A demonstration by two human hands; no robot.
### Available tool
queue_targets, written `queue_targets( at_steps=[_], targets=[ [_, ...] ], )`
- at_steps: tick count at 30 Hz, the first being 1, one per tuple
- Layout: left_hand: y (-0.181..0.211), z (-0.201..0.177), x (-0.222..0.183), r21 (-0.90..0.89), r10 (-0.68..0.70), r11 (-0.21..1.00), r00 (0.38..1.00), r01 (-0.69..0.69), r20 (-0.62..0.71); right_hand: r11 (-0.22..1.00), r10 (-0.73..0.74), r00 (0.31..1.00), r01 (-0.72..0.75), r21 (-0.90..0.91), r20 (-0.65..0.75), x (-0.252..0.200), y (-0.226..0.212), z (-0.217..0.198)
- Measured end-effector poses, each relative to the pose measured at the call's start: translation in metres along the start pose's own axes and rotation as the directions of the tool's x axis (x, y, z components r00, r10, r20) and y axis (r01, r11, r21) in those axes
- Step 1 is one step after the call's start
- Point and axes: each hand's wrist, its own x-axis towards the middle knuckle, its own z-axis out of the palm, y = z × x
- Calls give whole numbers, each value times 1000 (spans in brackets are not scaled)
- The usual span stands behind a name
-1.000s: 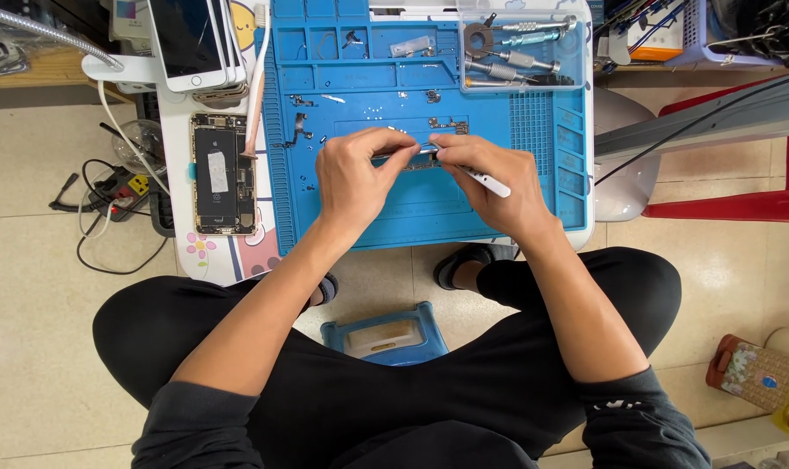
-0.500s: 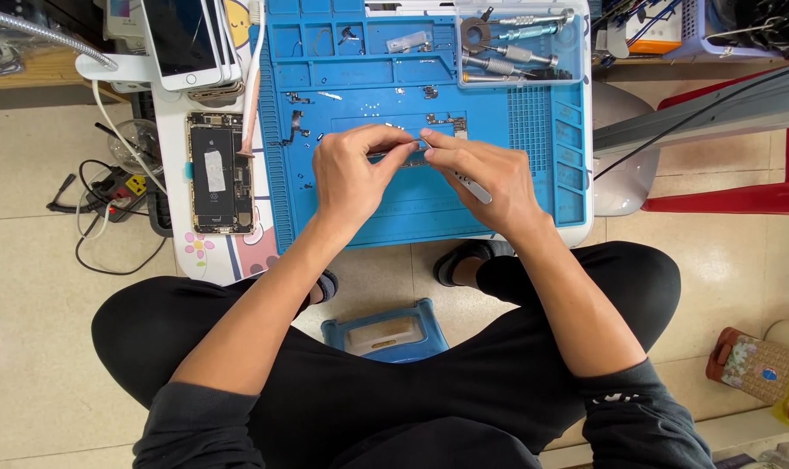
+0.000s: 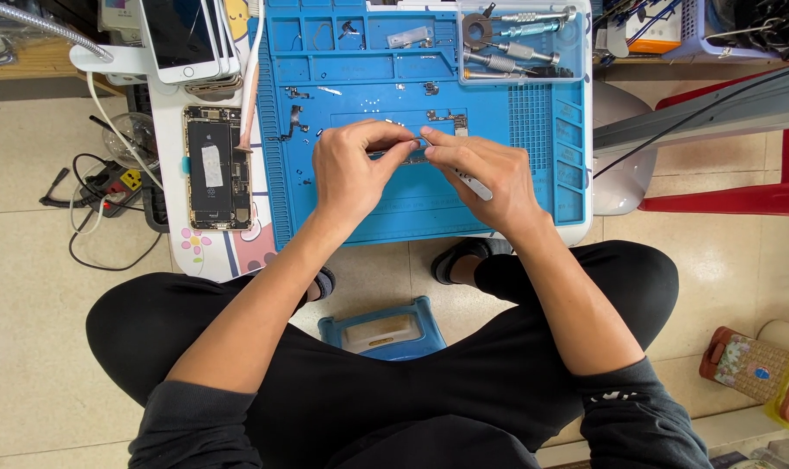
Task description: Repairing or assembling a mobile phone motherboard by installing tiny components using tweezers and a small tool.
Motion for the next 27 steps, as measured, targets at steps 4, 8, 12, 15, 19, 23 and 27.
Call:
queue_targets(
  at_steps=[4, 8, 12, 15, 19, 23, 27],
  targets=[
    [1, -1, 1, -19, -15, 1000, 1000, 15, 13, 1000, -2, 1000, 2, 0, -2, 0, 0, 1],
    [-1, 0, 1, -29, -25, 999, 1000, 25, 15, 1000, -12, 1000, 12, 8, -9, 1, 0, 0],
    [-2, -1, 1, -30, -28, 999, 999, 28, 15, 1000, -17, 1000, 17, 1, -7, 0, 1, 1],
    [-2, -1, 1, -40, -23, 999, 1000, 24, 17, 1000, -21, 1000, 21, -8, -14, 0, 1, 2],
    [-3, -1, 1, -48, -28, 998, 999, 29, 19, 1000, -23, 1000, 23, -7, -21, 2, -2, 2],
    [-3, -2, 1, -23, -32, 999, 999, 33, 29, 1000, 8, 999, -8, 10, -35, 5, -4, 1],
    [1, -5, 0, -10, -28, 1000, 999, 29, 38, 997, 50, 997, -46, 56, -65, 0, 7, 7]
  ],
)
